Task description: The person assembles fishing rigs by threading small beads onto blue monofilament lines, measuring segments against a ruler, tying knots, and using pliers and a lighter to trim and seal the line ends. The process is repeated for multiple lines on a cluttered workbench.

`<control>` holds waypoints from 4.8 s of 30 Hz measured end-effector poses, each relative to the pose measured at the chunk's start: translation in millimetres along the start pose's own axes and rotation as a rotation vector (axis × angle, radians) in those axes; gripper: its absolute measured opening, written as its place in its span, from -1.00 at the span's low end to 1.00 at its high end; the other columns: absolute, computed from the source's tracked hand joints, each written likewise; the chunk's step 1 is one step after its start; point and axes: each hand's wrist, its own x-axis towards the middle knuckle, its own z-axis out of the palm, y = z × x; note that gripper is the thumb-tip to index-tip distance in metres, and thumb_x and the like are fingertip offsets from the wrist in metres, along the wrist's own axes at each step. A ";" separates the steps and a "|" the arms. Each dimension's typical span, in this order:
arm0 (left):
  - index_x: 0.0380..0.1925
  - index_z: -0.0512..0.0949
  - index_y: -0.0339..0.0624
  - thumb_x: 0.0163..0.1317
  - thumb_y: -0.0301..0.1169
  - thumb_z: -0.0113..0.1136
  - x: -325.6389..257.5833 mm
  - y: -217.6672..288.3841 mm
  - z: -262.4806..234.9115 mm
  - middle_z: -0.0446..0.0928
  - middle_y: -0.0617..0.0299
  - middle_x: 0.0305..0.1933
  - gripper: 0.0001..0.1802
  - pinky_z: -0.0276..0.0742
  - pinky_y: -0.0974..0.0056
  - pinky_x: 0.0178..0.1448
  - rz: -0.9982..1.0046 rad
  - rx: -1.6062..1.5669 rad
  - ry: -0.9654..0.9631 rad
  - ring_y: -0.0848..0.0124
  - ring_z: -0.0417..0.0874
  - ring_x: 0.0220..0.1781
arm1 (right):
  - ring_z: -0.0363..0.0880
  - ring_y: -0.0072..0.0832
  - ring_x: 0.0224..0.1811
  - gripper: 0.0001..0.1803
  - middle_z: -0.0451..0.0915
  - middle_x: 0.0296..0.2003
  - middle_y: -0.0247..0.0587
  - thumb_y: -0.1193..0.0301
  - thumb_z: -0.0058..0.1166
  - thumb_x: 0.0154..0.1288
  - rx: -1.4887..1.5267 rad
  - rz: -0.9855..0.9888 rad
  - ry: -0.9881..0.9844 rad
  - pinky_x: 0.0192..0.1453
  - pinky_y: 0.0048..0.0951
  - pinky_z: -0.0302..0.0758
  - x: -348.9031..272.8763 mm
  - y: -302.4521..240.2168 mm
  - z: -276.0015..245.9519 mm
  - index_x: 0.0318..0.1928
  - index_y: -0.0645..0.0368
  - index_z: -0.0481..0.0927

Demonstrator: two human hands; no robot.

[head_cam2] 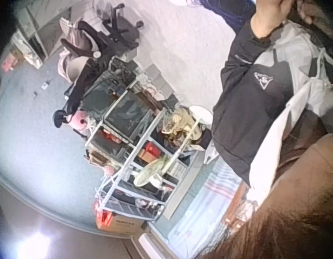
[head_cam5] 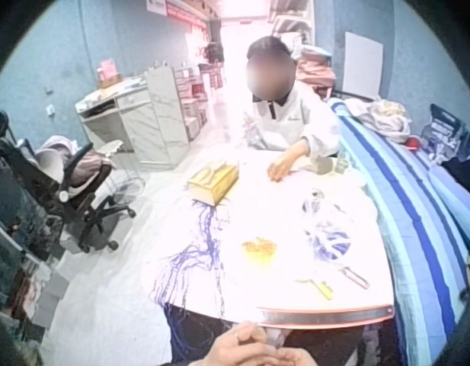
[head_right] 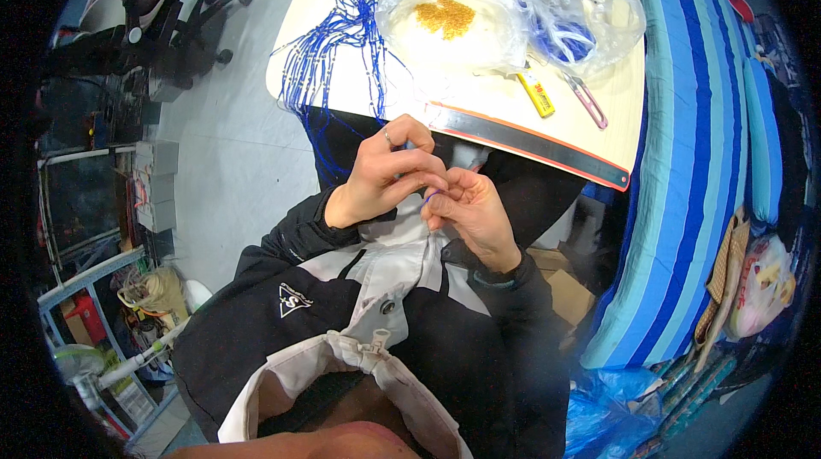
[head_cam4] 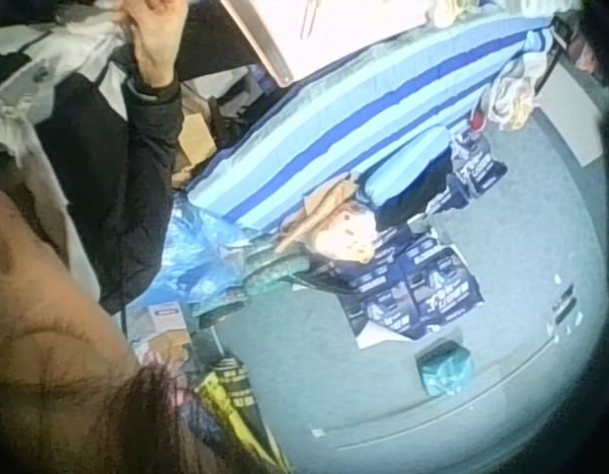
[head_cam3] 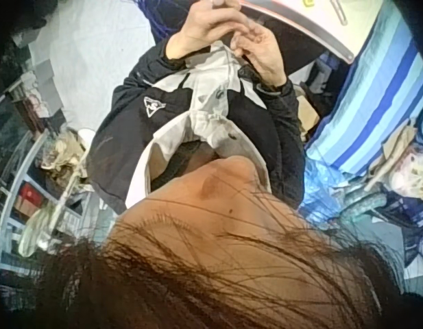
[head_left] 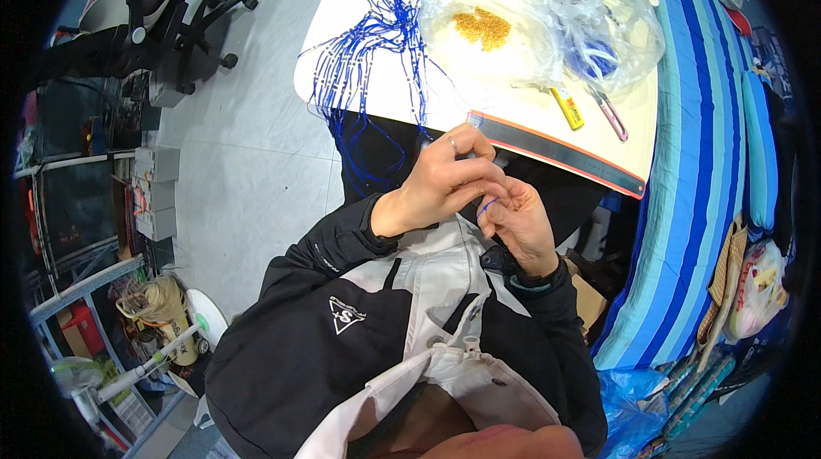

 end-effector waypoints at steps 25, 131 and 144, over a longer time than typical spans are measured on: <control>-0.40 0.66 -0.21 -0.05 -0.55 0.41 -2.2 7.8 -9.2 0.52 0.21 -0.28 -0.84 0.42 0.35 -0.17 -0.294 -0.124 0.052 0.40 0.53 -0.22 | 0.59 -0.55 -0.51 -0.86 0.66 -0.40 -0.12 0.51 0.21 0.30 0.152 -0.055 0.038 -0.36 -0.61 0.54 -3.2 9.3 -2.8 -0.18 0.24 0.55; -0.20 0.56 -0.27 0.25 -0.45 0.17 -0.7 -2.4 -2.1 0.58 0.06 -0.38 -0.84 0.50 0.27 -0.34 -0.330 -0.024 -0.195 0.18 0.62 -0.45 | 0.34 -0.69 -0.57 -0.89 0.48 -0.47 -0.29 0.59 0.02 0.36 -0.465 -0.483 0.327 -0.53 -0.68 0.23 -30.8 -44.5 -3.4 -0.13 0.24 0.43; -0.39 0.60 -0.18 0.00 -0.54 0.36 -9.6 -50.1 -20.8 0.53 0.24 -0.40 -0.85 0.35 0.21 -0.07 -0.052 0.521 -0.010 0.27 0.54 -0.32 | 0.51 -0.30 -0.30 -0.88 0.64 -0.38 -0.17 0.64 0.29 0.08 -1.814 -0.826 0.701 -0.15 -0.37 0.44 -26.7 -53.3 -56.8 -0.32 0.28 0.65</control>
